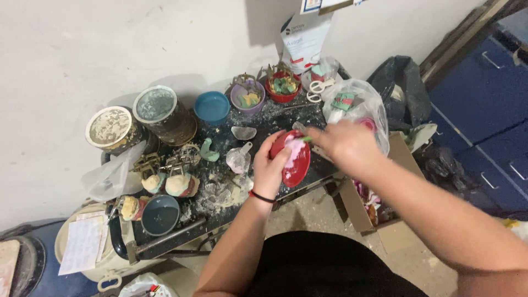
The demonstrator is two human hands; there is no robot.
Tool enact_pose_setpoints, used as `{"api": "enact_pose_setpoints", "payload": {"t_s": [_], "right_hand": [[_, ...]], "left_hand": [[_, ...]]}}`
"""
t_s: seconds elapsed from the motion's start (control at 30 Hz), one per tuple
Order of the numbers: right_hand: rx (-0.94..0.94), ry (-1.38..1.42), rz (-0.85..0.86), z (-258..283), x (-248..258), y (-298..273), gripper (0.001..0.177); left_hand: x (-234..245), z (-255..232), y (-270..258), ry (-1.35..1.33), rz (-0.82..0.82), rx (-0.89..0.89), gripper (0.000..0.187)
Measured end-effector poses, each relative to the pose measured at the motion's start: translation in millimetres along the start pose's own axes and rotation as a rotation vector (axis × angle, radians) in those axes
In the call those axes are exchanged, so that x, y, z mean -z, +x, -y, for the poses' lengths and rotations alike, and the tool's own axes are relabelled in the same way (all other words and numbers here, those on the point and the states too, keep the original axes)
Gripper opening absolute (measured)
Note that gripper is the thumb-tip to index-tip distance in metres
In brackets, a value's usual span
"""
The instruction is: The person opens a white packet and pours a white powder into a red bowl. They then add water from a blue bowl and mix the contents with a green spatula until a pink paste forms. Finally, they lift the mixture out of the bowl.
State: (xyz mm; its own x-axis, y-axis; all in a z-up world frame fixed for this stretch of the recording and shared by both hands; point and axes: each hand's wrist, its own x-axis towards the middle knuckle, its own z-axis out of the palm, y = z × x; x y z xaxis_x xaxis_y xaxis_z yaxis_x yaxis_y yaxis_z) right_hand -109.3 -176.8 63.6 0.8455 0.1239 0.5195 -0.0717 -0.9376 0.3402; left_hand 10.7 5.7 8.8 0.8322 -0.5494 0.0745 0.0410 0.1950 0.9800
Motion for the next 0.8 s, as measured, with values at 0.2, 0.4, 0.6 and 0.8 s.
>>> {"api": "enact_pose_setpoints", "payload": {"t_s": [0.2, 0.4, 0.6, 0.8], "right_hand": [[-0.589, 0.545, 0.717, 8, 24, 16, 0.033], [0.126, 0.014, 0.036, -5, 65, 26, 0.021], [-0.051, -0.094, 0.180, 6, 53, 3, 0.023], [-0.724, 0.928, 0.529, 108, 43, -34, 0.041]], "left_hand": [[3, -6, -12, -0.511, 0.152, -0.163, 0.085], [19, 44, -3, -0.727, 0.538, 0.223, 0.103], [-18, 1, -15, -0.515, 0.027, -0.067, 0.045], [-1, 42, 4, -0.699, -0.026, -0.298, 0.058]]}}
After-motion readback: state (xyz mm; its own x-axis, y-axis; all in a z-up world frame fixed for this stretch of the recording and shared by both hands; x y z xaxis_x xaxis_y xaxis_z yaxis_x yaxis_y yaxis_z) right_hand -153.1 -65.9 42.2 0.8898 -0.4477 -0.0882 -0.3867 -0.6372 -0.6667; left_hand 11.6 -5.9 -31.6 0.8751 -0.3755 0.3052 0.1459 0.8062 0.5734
